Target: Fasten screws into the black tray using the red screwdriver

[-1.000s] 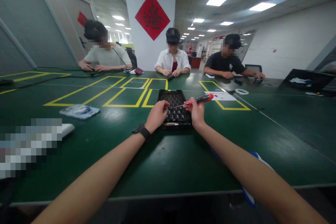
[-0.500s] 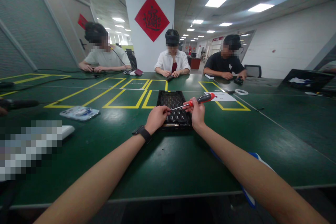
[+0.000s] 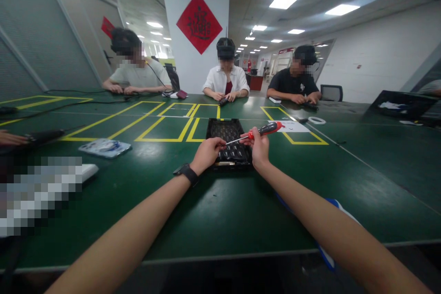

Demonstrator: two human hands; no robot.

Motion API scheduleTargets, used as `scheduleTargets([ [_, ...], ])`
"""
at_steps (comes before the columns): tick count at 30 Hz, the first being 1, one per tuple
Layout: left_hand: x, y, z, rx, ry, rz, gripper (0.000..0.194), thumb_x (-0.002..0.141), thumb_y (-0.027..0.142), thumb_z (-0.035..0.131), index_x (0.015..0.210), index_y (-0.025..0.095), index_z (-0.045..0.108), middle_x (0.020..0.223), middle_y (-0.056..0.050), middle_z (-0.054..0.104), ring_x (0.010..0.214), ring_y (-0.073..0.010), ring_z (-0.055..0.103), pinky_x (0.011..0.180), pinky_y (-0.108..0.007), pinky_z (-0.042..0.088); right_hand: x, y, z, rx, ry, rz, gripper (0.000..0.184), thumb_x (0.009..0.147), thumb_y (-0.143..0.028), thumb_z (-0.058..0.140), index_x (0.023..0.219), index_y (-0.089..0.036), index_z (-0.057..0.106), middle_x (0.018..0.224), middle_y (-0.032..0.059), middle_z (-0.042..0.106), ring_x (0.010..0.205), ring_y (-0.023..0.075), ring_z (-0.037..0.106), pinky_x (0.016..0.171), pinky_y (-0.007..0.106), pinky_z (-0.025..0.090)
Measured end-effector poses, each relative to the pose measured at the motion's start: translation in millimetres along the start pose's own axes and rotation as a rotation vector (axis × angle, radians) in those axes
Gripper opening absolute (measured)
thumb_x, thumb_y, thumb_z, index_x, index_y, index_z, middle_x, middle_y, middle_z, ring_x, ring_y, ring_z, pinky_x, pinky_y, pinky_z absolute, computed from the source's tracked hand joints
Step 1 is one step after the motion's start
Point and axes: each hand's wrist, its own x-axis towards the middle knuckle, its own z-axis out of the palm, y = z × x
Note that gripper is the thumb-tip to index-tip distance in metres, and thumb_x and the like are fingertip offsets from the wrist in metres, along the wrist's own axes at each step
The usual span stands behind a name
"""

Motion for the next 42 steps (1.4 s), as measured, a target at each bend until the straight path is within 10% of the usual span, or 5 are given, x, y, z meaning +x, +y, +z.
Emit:
scheduleTargets([
  [20, -1.1, -3.7, 1.1, -0.042, 0.007, -0.015, 0.021, 0.072, 0.013, 0.051, 0.086, 0.019, 0.066, 0.081, -0.005, 0.068, 0.077, -0.0187, 0.061, 0.071, -0.029, 0.047, -4.6, -9.2, 4.4, -0.065, -0.052, -0.007, 0.031, 0.08, -0.046, 0.049, 0.08, -0.016, 0.051, 0.069, 0.0029, 0.066, 0.051, 0.0108, 0.061, 0.051, 0.021, 0.047],
  [34, -4.0, 10.9, -7.2, 0.007, -0.061, 0.08, 0.016, 0.075, 0.016, 0.049, 0.085, 0.019, 0.062, 0.083, -0.003, 0.067, 0.078, -0.0177, 0.06, 0.067, -0.025, 0.044, -26.0, -18.4, 17.6, -0.203, -0.381, -0.127, 0.023, 0.081, -0.039, 0.052, 0.095, -0.021, 0.048, 0.077, -0.0005, 0.066, 0.066, 0.0113, 0.062, 0.072, 0.028, 0.05],
  [42, -5.3, 13.8, -8.3, 0.075, -0.077, 0.137, 0.025, 0.071, 0.032, 0.062, 0.093, 0.02, 0.059, 0.086, -0.003, 0.065, 0.076, -0.0182, 0.059, 0.066, -0.026, 0.042, -28.7, -22.3, 18.6, -0.242, -0.288, -0.152, 0.026, 0.084, -0.044, 0.045, 0.081, -0.02, 0.053, 0.076, 0.0019, 0.066, 0.063, 0.0123, 0.061, 0.068, 0.028, 0.05],
])
